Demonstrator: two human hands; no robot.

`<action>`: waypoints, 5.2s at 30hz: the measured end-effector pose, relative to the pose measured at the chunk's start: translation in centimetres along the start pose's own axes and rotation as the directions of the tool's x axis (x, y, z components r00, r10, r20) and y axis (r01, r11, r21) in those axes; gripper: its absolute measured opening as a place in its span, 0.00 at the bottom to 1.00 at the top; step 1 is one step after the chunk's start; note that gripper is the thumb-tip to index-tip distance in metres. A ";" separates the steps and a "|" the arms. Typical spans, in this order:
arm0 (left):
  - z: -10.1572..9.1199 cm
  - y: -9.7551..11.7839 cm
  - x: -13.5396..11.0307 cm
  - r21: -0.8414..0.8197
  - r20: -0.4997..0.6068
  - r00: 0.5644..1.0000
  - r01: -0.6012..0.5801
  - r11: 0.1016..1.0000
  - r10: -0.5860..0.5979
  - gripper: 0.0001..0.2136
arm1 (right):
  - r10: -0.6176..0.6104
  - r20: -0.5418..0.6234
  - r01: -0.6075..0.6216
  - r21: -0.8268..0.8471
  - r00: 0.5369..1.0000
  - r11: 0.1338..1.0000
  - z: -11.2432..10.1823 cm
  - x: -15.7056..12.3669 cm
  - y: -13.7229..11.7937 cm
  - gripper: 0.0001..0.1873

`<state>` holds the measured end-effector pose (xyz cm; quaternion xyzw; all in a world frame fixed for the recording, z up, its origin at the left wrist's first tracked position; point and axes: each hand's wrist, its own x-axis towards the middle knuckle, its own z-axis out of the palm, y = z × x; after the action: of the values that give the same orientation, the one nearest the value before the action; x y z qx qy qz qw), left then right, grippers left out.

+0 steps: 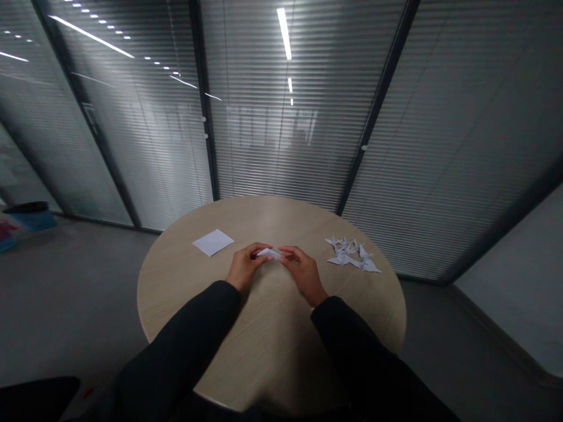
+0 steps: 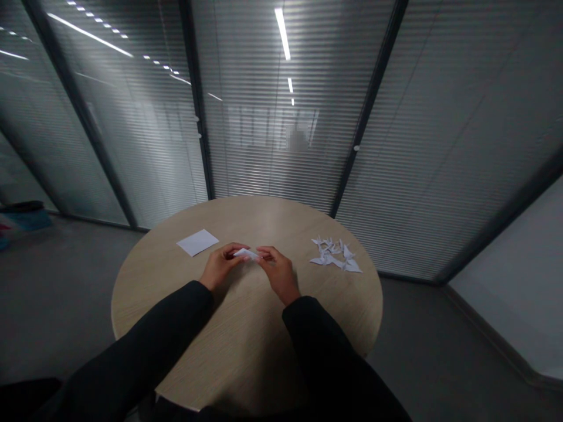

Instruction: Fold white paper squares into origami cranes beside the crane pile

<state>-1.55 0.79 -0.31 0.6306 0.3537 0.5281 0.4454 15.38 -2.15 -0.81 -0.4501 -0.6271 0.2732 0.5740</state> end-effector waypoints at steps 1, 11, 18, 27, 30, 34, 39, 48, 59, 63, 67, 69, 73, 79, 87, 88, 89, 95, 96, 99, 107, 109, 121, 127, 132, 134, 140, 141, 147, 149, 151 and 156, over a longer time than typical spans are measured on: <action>-0.1 0.0 0.0 0.025 0.003 1.000 -0.014 1.000 0.014 0.16 | -0.018 0.011 0.018 -0.031 1.000 0.999 0.0 -0.1 0.0 0.10; -0.1 0.2 0.1 -0.184 0.135 0.986 0.122 0.975 -0.098 0.34 | -0.194 -0.119 0.173 -0.165 0.974 0.971 -0.7 -0.1 -0.2 0.07; -0.1 0.3 0.2 -0.242 0.078 0.989 0.140 0.960 -0.124 0.22 | -0.195 -0.105 0.180 -0.133 0.975 0.975 -0.5 0.0 0.2 0.07; 0.0 0.5 0.2 -0.396 0.073 0.983 0.184 0.900 -0.168 0.23 | 0.069 0.016 -0.071 0.182 0.997 0.981 -0.3 0.2 0.0 0.13; 0.0 0.7 0.0 -0.427 0.103 0.978 0.209 0.880 -0.183 0.21 | 0.110 0.021 -0.112 0.225 0.994 0.968 -0.4 0.2 -0.3 0.12; 0.1 0.9 -0.2 -0.441 0.143 0.971 0.235 0.866 -0.191 0.19 | 0.122 0.032 -0.126 0.259 0.992 0.958 -0.5 0.2 -0.4 0.13; 0.2 1.0 -0.2 -0.442 0.164 0.966 0.252 0.861 -0.199 0.17 | 0.017 0.085 -0.035 0.217 0.996 0.975 -0.6 0.2 -0.5 0.13; 0.1 0.9 -0.3 -0.396 0.164 0.967 0.245 0.885 -0.194 0.18 | -0.108 0.047 0.103 0.103 0.993 0.989 -0.5 0.5 0.4 0.08; 0.2 1.0 -0.2 -0.410 0.156 0.960 0.278 0.869 -0.234 0.18 | 0.033 0.018 -0.036 0.180 0.999 0.983 -0.4 0.6 0.7 0.10; 0.2 1.5 -0.3 -0.425 0.178 0.949 0.311 0.850 -0.259 0.16 | 0.052 0.030 -0.057 0.183 0.998 0.982 -0.5 0.5 0.6 0.10; 0.2 1.7 -0.4 -0.429 0.193 0.945 0.325 0.843 -0.265 0.14 | 0.090 0.049 -0.099 0.211 0.995 0.973 -0.5 0.3 0.4 0.11; 0.2 1.6 -0.4 -0.429 0.194 0.943 0.328 0.842 -0.269 0.14 | 0.112 0.063 -0.124 0.218 0.992 0.968 -0.5 0.3 0.3 0.13; 0.2 1.4 -0.4 -0.437 0.192 0.941 0.335 0.835 -0.278 0.14 | 0.145 0.087 -0.161 0.229 0.986 0.960 -0.5 0.2 0.1 0.13; 0.1 1.1 -0.4 -0.410 0.194 0.949 0.309 0.858 -0.249 0.16 | 0.179 0.108 -0.204 0.306 0.978 0.930 -0.4 0.3 0.7 0.12; 0.0 0.8 -0.3 -0.357 0.208 0.964 0.234 0.904 -0.167 0.22 | 0.215 0.099 -0.235 0.305 0.972 0.923 -0.3 0.3 0.6 0.12; 0.0 0.8 -0.3 -0.357 0.214 0.963 0.232 0.905 -0.162 0.24 | 0.218 0.091 -0.236 0.296 0.972 0.926 -0.3 0.3 0.5 0.13; 0.0 0.7 -0.3 -0.357 0.221 0.962 0.231 0.905 -0.158 0.25 | 0.218 0.080 -0.232 0.289 0.973 0.929 -0.3 0.3 0.5 0.13; 0.4 0.3 -0.2 -0.366 0.200 0.964 0.237 0.900 -0.172 0.28 | 0.130 -0.032 -0.120 0.216 0.991 0.969 0.2 0.4 0.9 0.16; 0.5 0.3 -0.2 -0.359 0.188 0.966 0.235 0.903 -0.176 0.28 | 0.107 -0.047 -0.096 0.185 0.993 0.978 0.3 0.4 0.9 0.16; 0.8 0.2 -0.2 -0.319 0.144 0.971 0.230 0.919 -0.193 0.25 | 0.046 -0.054 -0.039 0.125 0.997 0.991 0.4 0.2 0.7 0.13; 1.0 -0.2 -0.1 -0.233 0.083 0.973 0.227 0.946 -0.213 0.18 | 0.041 -0.051 -0.033 0.136 0.998 0.990 0.4 0.1 0.7 0.15; 0.8 -0.1 0.0 -0.245 0.050 0.976 0.217 0.945 -0.212 0.19 | 0.072 -0.062 -0.062 0.153 0.995 0.986 0.4 0.2 0.8 0.18; 0.5 0.5 0.2 -0.260 0.012 0.979 0.199 0.945 -0.203 0.19 | 0.138 0.017 -0.139 0.134 0.990 0.981 -0.1 0.3 0.2 0.16; 0.6 0.6 0.1 -0.293 0.119 0.972 0.228 0.929 -0.201 0.20 | 0.090 0.014 -0.091 0.070 0.996 0.993 -0.1 0.1 0.1 0.15; 0.4 0.4 0.0 -0.323 0.181 0.948 0.308 0.895 -0.261 0.19 | 0.024 0.084 -0.035 0.136 0.996 0.990 -0.1 -0.1 -0.4 0.19; 0.3 0.4 -0.1 -0.324 0.207 0.941 0.323 0.889 -0.267 0.20 | -0.007 0.114 -0.011 0.154 0.994 0.988 -0.1 -0.1 -0.6 0.15; 0.1 0.4 -0.2 -0.325 0.274 0.920 0.362 0.874 -0.279 0.21 | -0.023 0.069 0.012 0.162 0.997 0.987 -0.1 0.0 -0.4 0.13; 0.1 0.5 -0.2 -0.324 0.277 0.918 0.368 0.872 -0.284 0.21 | -0.026 0.056 0.017 0.155 0.998 0.988 -0.1 0.0 -0.3 0.12; 0.2 0.6 -0.2 -0.356 0.276 0.915 0.382 0.853 -0.294 0.19 | -0.041 0.040 0.036 0.117 0.998 0.993 -0.5 0.2 -0.3 0.10; 0.2 0.6 -0.3 -0.377 0.271 0.913 0.393 0.839 -0.306 0.19 | -0.046 0.038 0.042 0.104 0.998 0.994 -0.6 0.3 -0.4 0.09; 0.2 0.7 -0.3 -0.400 0.268 0.907 0.411 0.820 -0.324 0.17 | -0.047 0.029 0.044 0.102 0.998 0.994 -0.7 0.3 -0.4 0.09; 0.3 0.6 -0.4 -0.429 0.265 0.899 0.433 0.792 -0.349 0.13 | -0.026 0.033 0.022 0.121 0.999 0.992 -0.7 0.3 -0.5 0.09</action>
<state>-1.38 0.16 0.13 0.4567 0.2957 0.4384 0.7154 15.95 -2.19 -0.11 -0.4021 -0.6247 0.3115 0.5925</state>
